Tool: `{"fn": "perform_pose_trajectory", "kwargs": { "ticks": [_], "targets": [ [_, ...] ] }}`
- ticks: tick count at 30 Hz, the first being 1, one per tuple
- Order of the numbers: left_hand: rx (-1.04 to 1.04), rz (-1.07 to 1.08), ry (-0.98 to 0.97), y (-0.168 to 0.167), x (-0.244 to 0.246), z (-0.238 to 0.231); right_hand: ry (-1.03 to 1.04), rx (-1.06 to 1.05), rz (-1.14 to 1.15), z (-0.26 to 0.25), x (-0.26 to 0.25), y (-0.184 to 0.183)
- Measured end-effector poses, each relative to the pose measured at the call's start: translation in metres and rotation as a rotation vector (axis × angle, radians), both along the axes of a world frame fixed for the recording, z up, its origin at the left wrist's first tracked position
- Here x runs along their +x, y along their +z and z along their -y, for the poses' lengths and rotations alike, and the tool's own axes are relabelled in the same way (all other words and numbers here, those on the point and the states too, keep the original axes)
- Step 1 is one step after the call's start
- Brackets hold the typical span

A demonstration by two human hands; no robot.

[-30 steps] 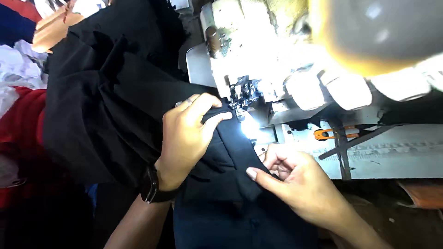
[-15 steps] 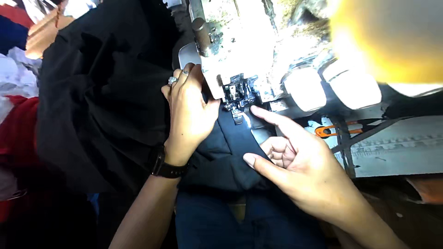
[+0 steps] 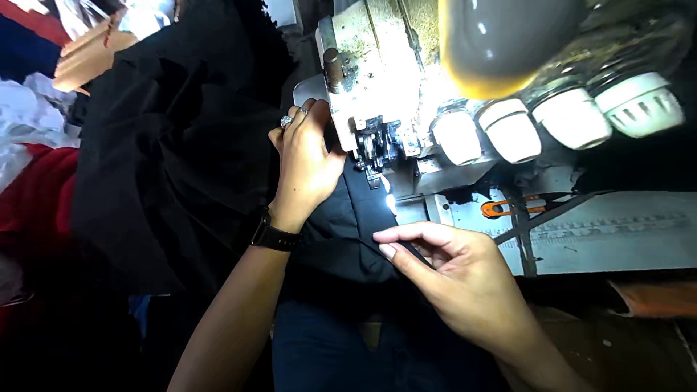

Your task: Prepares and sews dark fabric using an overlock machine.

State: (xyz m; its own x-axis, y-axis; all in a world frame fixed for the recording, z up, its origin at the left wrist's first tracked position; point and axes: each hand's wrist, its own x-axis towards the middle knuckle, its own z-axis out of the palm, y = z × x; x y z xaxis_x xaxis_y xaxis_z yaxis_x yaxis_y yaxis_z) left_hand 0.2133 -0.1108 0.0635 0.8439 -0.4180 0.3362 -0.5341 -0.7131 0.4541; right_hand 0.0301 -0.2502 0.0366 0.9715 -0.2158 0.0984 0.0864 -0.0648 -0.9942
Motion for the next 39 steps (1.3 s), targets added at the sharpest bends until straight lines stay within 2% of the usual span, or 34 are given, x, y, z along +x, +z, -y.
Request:
{"fn": "perform_pose_trajectory", "kwargs": {
  "ticks": [13,15,18,19,22,25,27,29,32,36,39],
  "targets": [
    [-0.031,-0.045,-0.031,0.008,0.038,-0.002,-0.092,-0.088,0.01,0.0,0.028,-0.002],
    [-0.022,-0.095,-0.11,0.026,0.033,-0.022,-0.11,-0.107,0.005,-0.001,0.032,-0.001],
    [0.156,-0.133,-0.258,0.078,-0.021,-0.082,-0.14,-0.123,-0.012,0.0,0.034,0.002],
    [0.224,-0.115,-0.325,0.086,-0.034,-0.099,-0.14,-0.121,-0.018,0.001,0.034,0.002],
    [0.357,-0.134,-0.47,0.075,-0.05,-0.124,-0.141,-0.164,-0.073,0.004,0.035,0.002],
    [0.144,-0.015,-0.604,0.051,-0.046,-0.134,-0.167,-0.31,-0.155,0.005,0.033,0.007],
    [0.011,-0.065,-0.653,0.058,-0.058,-0.132,-0.21,-0.5,-0.163,0.005,0.011,0.016],
    [-0.043,-0.097,-0.649,0.066,-0.065,-0.125,-0.301,-0.679,-0.069,0.003,-0.013,0.022],
    [-0.136,-0.13,-0.541,0.08,-0.079,-0.098,-0.365,-0.785,0.232,-0.009,-0.028,0.023],
    [-0.324,-0.138,-0.535,0.145,-0.131,-0.054,-0.304,-0.735,0.54,-0.027,0.004,0.028],
    [-0.33,-0.082,-0.445,0.163,-0.132,-0.045,-0.225,-0.559,0.592,-0.037,0.014,0.05]
  ]
}}
